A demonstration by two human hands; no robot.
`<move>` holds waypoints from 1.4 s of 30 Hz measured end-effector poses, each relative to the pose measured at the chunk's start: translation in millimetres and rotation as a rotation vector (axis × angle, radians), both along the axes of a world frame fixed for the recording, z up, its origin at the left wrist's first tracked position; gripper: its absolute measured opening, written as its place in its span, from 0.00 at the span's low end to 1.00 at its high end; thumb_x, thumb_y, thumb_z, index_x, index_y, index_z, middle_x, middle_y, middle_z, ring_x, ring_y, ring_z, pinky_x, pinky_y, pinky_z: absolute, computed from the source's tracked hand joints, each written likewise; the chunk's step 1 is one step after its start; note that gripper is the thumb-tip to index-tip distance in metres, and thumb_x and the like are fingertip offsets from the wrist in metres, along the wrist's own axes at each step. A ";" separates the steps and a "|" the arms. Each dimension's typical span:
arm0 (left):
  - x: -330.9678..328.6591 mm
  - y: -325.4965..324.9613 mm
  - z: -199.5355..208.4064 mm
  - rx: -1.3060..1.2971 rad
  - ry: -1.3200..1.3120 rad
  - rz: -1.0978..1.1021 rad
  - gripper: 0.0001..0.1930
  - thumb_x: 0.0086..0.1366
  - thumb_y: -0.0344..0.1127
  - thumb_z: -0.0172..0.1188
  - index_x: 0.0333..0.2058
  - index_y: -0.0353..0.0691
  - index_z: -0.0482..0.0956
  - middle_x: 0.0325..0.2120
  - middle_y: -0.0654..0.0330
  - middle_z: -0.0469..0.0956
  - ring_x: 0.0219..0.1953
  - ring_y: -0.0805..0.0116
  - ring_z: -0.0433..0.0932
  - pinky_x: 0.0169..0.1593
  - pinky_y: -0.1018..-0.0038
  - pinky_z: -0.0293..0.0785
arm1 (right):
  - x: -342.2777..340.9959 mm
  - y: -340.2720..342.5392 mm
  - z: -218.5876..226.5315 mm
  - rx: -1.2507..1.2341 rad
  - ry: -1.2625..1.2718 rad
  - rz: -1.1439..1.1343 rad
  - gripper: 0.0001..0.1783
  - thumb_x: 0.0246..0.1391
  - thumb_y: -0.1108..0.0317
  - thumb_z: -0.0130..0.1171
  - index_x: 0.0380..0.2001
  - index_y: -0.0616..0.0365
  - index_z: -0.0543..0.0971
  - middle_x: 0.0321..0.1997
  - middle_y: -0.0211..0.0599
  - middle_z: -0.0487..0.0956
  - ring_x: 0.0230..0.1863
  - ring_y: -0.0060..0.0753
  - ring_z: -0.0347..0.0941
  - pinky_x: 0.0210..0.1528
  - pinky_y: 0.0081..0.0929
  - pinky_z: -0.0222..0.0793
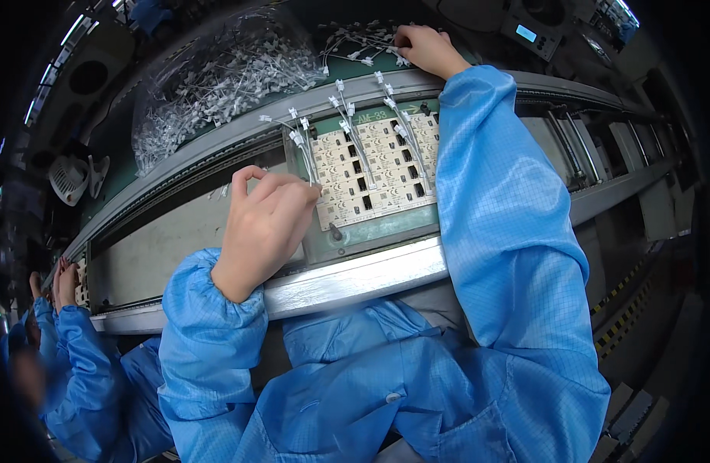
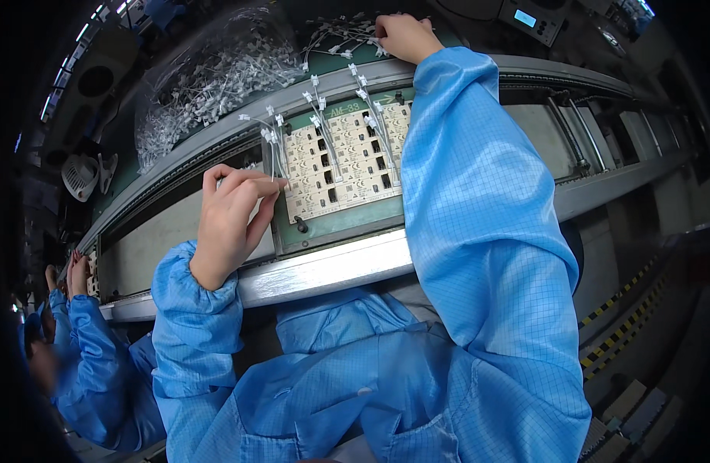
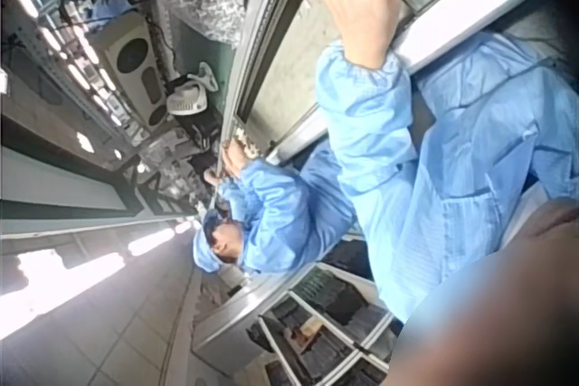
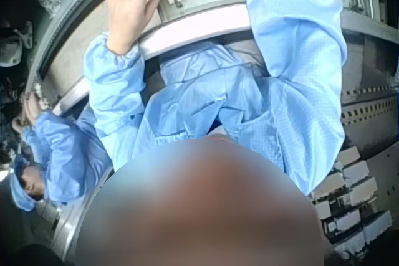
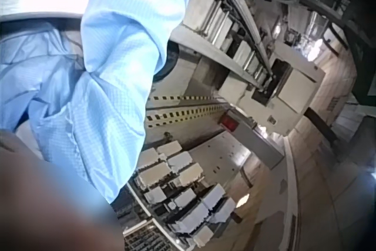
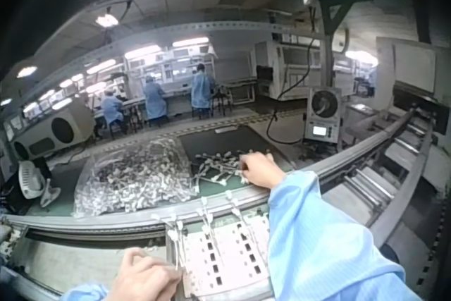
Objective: The recorder is manually assembling small components into a circuit board housing at a workstation.
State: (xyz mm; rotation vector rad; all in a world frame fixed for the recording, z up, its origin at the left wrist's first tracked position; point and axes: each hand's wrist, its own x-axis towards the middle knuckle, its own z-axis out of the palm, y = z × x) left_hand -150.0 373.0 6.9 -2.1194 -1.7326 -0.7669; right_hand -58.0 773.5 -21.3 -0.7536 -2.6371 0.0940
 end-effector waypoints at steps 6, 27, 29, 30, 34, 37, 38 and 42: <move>-2.0 2.1 -0.2 0.009 -0.016 -0.015 0.11 0.54 0.22 0.64 0.35 0.41 0.77 0.31 0.65 0.79 0.39 0.66 0.78 0.48 0.61 0.64 | 4.0 7.6 11.6 -0.186 0.010 0.093 0.13 0.53 0.62 0.60 0.42 0.45 0.83 0.41 0.32 0.84 0.47 0.40 0.79 0.59 0.60 0.60; -1.1 2.1 -7.7 -0.122 -0.160 0.012 0.10 0.58 0.23 0.64 0.38 0.42 0.78 0.37 0.65 0.83 0.45 0.64 0.81 0.57 0.60 0.62 | -14.5 -32.3 -1.9 0.300 0.116 0.445 0.05 0.52 0.70 0.61 0.32 0.59 0.77 0.32 0.45 0.79 0.34 0.49 0.76 0.37 0.38 0.71; 0.8 1.5 -5.8 -0.037 -0.022 0.024 0.09 0.55 0.26 0.67 0.34 0.43 0.79 0.30 0.66 0.81 0.37 0.67 0.79 0.52 0.60 0.64 | -12.7 -31.3 17.8 0.188 0.145 0.451 0.05 0.55 0.71 0.60 0.35 0.58 0.80 0.34 0.36 0.80 0.32 0.35 0.75 0.36 0.27 0.69; 0.4 -2.3 -1.9 -0.043 -0.025 0.035 0.09 0.55 0.26 0.67 0.34 0.43 0.79 0.30 0.66 0.81 0.37 0.67 0.79 0.52 0.60 0.64 | -10.5 -52.0 42.9 0.164 0.315 0.432 0.10 0.52 0.68 0.62 0.34 0.62 0.78 0.36 0.49 0.80 0.38 0.56 0.76 0.42 0.40 0.73; -2.1 -6.5 6.6 0.155 -0.036 0.064 0.09 0.53 0.26 0.68 0.34 0.43 0.80 0.27 0.68 0.79 0.35 0.68 0.78 0.45 0.64 0.62 | 24.1 -70.4 93.4 -0.273 0.759 0.328 0.04 0.58 0.73 0.59 0.35 0.60 0.75 0.28 0.31 0.75 0.30 0.20 0.71 0.33 0.21 0.67; 1.4 -4.0 -2.6 0.185 -0.170 0.067 0.09 0.54 0.26 0.68 0.34 0.43 0.80 0.28 0.67 0.79 0.35 0.68 0.78 0.44 0.67 0.61 | 53.9 -84.1 96.8 -0.672 0.933 0.436 0.14 0.59 0.76 0.58 0.48 0.64 0.75 0.31 0.28 0.77 0.33 0.15 0.71 0.35 0.13 0.65; 3.1 -4.0 -3.7 0.132 -0.217 0.073 0.08 0.55 0.26 0.68 0.33 0.42 0.79 0.29 0.67 0.80 0.35 0.68 0.78 0.44 0.67 0.61 | 62.9 -88.9 91.7 -0.641 0.867 0.395 0.13 0.59 0.77 0.58 0.48 0.64 0.76 0.32 0.29 0.77 0.34 0.16 0.71 0.36 0.14 0.66; 6.1 -6.4 -9.7 0.044 -0.268 0.123 0.07 0.57 0.26 0.66 0.33 0.42 0.78 0.31 0.65 0.81 0.36 0.67 0.78 0.47 0.66 0.62 | 87.4 -119.6 71.6 -0.583 0.674 0.431 0.09 0.60 0.77 0.56 0.43 0.66 0.78 0.35 0.31 0.78 0.35 0.18 0.72 0.39 0.16 0.68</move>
